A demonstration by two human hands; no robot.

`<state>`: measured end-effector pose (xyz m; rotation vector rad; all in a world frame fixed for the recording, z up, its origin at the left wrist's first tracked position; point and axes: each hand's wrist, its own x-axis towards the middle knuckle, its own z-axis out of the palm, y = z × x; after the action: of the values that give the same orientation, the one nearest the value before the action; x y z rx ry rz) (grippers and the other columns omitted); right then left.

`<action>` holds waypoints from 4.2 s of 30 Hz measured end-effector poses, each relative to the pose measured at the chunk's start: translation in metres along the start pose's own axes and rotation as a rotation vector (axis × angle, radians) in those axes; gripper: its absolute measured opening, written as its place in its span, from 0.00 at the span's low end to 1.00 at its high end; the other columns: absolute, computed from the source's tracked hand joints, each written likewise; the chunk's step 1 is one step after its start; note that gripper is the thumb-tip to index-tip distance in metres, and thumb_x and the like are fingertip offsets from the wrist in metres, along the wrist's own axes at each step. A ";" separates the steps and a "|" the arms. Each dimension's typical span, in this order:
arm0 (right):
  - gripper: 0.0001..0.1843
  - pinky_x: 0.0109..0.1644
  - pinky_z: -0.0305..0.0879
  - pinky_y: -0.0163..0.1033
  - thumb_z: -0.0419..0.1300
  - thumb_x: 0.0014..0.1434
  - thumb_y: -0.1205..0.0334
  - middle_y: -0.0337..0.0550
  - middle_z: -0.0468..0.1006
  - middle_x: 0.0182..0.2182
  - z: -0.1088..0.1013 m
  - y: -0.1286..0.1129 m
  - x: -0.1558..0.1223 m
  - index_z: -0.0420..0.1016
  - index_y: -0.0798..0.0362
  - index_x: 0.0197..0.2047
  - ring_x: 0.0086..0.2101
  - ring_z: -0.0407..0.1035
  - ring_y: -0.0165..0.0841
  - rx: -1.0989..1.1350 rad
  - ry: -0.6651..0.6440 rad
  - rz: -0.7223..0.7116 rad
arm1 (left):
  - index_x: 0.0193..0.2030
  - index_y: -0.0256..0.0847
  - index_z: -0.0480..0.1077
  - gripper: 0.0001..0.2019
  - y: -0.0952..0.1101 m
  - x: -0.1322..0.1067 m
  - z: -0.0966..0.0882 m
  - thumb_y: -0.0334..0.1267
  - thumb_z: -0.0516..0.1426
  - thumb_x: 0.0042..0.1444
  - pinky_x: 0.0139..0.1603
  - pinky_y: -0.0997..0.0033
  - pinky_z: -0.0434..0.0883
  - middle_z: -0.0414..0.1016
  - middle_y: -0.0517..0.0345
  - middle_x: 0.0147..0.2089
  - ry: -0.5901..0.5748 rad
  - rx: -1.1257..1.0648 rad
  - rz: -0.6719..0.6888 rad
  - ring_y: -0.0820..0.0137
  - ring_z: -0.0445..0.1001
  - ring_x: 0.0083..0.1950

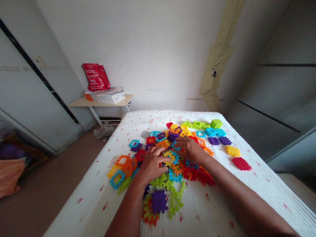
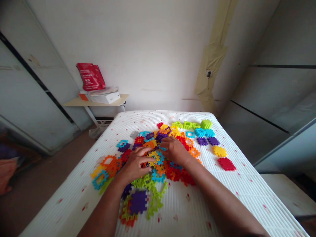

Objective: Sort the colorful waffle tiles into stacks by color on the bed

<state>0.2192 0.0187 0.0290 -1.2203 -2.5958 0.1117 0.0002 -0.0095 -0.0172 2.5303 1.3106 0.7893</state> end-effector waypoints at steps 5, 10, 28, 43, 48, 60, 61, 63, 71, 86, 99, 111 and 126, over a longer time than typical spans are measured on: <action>0.18 0.48 0.59 0.41 0.62 0.52 0.60 0.46 0.74 0.44 0.009 -0.013 -0.001 0.72 0.51 0.48 0.46 0.64 0.37 0.041 -0.119 -0.149 | 0.46 0.47 0.75 0.17 -0.009 0.001 0.005 0.33 0.60 0.47 0.56 0.54 0.65 0.71 0.50 0.54 0.076 0.041 -0.096 0.59 0.68 0.54; 0.10 0.46 0.58 0.40 0.54 0.57 0.66 0.48 0.75 0.40 0.014 -0.009 0.002 0.72 0.54 0.43 0.44 0.64 0.37 -0.167 -0.098 0.043 | 0.42 0.41 0.76 0.12 -0.014 0.001 0.008 0.33 0.57 0.51 0.55 0.59 0.67 0.71 0.48 0.52 0.150 0.026 -0.160 0.61 0.69 0.54; 0.10 0.43 0.59 0.41 0.57 0.56 0.62 0.48 0.75 0.40 0.011 -0.011 -0.001 0.71 0.53 0.43 0.44 0.66 0.41 -0.207 -0.141 0.132 | 0.40 0.43 0.77 0.16 -0.011 0.000 0.010 0.25 0.54 0.47 0.56 0.58 0.65 0.70 0.50 0.54 0.077 0.007 -0.108 0.62 0.68 0.55; 0.27 0.47 0.60 0.45 0.63 0.50 0.50 0.54 0.75 0.42 0.015 -0.030 -0.005 0.68 0.55 0.50 0.46 0.66 0.45 -0.205 -0.185 0.161 | 0.44 0.40 0.76 0.17 -0.011 0.002 0.010 0.27 0.55 0.48 0.57 0.56 0.66 0.69 0.46 0.56 0.079 0.053 -0.113 0.59 0.69 0.55; 0.27 0.48 0.59 0.45 0.61 0.50 0.50 0.53 0.75 0.44 0.020 -0.033 -0.005 0.66 0.55 0.50 0.46 0.66 0.44 -0.208 -0.208 0.120 | 0.42 0.42 0.76 0.16 -0.011 0.003 0.009 0.28 0.55 0.48 0.56 0.57 0.67 0.71 0.48 0.54 0.102 0.054 -0.102 0.61 0.70 0.54; 0.25 0.40 0.62 0.42 0.55 0.53 0.56 0.51 0.77 0.35 0.004 -0.029 -0.004 0.64 0.58 0.52 0.36 0.71 0.41 -0.034 -0.172 0.073 | 0.41 0.42 0.76 0.14 -0.016 0.003 0.012 0.31 0.54 0.48 0.54 0.58 0.69 0.72 0.50 0.52 0.163 0.041 -0.077 0.61 0.71 0.53; 0.26 0.38 0.62 0.41 0.56 0.53 0.56 0.49 0.77 0.34 0.002 -0.027 -0.004 0.63 0.57 0.53 0.35 0.71 0.40 0.067 -0.164 0.103 | 0.42 0.42 0.76 0.14 -0.015 0.004 0.011 0.31 0.55 0.49 0.54 0.59 0.69 0.73 0.51 0.51 0.186 0.031 -0.070 0.62 0.71 0.52; 0.26 0.35 0.62 0.37 0.56 0.53 0.56 0.44 0.77 0.33 -0.002 -0.022 -0.004 0.62 0.55 0.55 0.32 0.71 0.36 0.327 -0.155 0.162 | 0.43 0.43 0.75 0.14 -0.011 0.005 0.007 0.32 0.55 0.49 0.53 0.61 0.69 0.74 0.53 0.49 0.228 0.004 -0.055 0.64 0.72 0.50; 0.13 0.37 0.66 0.37 0.50 0.57 0.62 0.39 0.77 0.36 0.000 -0.016 0.000 0.71 0.51 0.43 0.37 0.70 0.32 1.102 -0.076 0.353 | 0.49 0.43 0.70 0.17 0.008 0.005 -0.005 0.32 0.56 0.51 0.52 0.62 0.69 0.74 0.53 0.47 0.378 -0.105 -0.020 0.65 0.71 0.49; 0.17 0.21 0.57 0.29 0.56 0.56 0.47 0.36 0.74 0.25 0.010 -0.022 0.000 0.71 0.51 0.39 0.23 0.68 0.27 1.280 -0.186 0.389 | 0.37 0.39 0.74 0.09 0.012 0.003 -0.005 0.37 0.57 0.49 0.40 0.70 0.71 0.76 0.56 0.34 0.316 -0.451 -0.213 0.69 0.74 0.36; 0.15 0.30 0.57 0.32 0.55 0.58 0.50 0.38 0.72 0.27 0.002 -0.010 -0.002 0.72 0.54 0.34 0.27 0.65 0.27 0.621 0.159 0.164 | 0.42 0.36 0.71 0.20 0.014 0.004 -0.011 0.44 0.63 0.43 0.37 0.72 0.71 0.77 0.56 0.33 0.544 -0.921 -0.540 0.70 0.75 0.34; 0.29 0.48 0.65 0.46 0.61 0.53 0.59 0.53 0.69 0.50 0.009 -0.045 -0.006 0.60 0.52 0.58 0.48 0.65 0.39 0.376 0.317 0.098 | 0.34 0.38 0.67 0.15 0.017 0.005 -0.010 0.43 0.63 0.42 0.34 0.72 0.71 0.76 0.58 0.28 0.456 -0.896 -0.518 0.69 0.76 0.30; 0.29 0.50 0.64 0.43 0.56 0.51 0.72 0.50 0.71 0.47 0.006 -0.031 -0.005 0.60 0.55 0.58 0.47 0.64 0.37 0.298 0.230 -0.090 | 0.38 0.37 0.74 0.15 0.017 0.004 -0.013 0.44 0.62 0.45 0.37 0.72 0.72 0.77 0.58 0.31 0.540 -0.810 -0.522 0.69 0.75 0.33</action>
<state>0.1978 -0.0044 0.0283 -0.9499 -2.3285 0.3090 0.0068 -0.0174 0.0021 1.3218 1.3113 1.5262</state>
